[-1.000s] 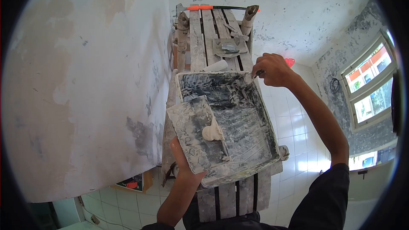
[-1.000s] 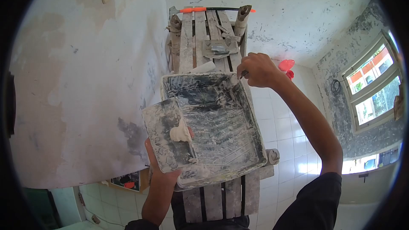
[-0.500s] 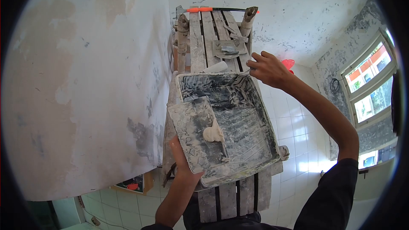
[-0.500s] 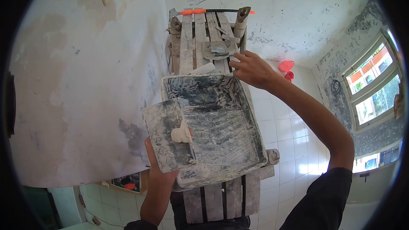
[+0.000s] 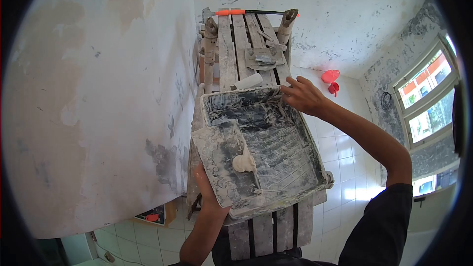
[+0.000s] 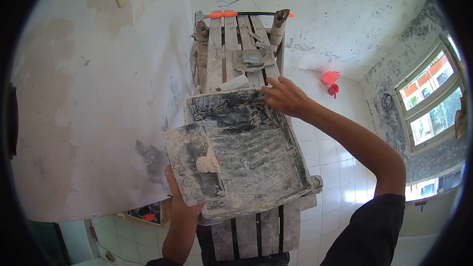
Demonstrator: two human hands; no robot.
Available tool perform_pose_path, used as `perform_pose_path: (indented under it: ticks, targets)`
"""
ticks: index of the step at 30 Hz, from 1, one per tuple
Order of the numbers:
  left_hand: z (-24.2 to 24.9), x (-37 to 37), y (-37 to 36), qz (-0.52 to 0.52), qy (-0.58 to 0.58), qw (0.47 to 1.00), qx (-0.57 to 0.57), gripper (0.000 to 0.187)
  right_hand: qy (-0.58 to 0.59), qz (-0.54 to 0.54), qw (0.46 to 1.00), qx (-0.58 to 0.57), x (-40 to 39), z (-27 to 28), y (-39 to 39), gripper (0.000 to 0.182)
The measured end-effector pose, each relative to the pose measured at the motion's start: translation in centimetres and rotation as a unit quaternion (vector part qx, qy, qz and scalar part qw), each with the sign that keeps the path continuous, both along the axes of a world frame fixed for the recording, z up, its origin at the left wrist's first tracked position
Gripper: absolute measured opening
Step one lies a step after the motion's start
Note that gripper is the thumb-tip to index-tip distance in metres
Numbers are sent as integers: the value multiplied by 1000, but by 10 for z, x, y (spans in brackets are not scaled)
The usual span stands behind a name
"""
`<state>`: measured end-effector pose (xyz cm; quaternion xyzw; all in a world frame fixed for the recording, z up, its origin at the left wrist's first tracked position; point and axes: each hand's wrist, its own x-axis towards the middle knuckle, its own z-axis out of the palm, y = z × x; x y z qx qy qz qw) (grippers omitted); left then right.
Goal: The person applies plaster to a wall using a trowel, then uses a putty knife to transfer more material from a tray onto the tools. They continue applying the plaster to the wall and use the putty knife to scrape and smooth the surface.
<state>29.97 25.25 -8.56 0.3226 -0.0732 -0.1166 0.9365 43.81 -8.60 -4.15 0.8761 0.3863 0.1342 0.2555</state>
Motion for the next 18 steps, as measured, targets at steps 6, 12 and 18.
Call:
perform_pose_path:
  ticks: [6, 12, 18]
  targets:
    - [2, 6, -1, -26, 153, 987, -44, 75, 70, -63, 988, 123, 18, 7, -13, 11]
    - [9, 11, -13, -1, 197, 979, -51, 64, 196, -113, 950, 215, 26, 27, -22, 30]
    - [11, 8, -11, -2, 222, 975, -15, 57, 293, -216, 790, 493, -16, 96, -5, 33]
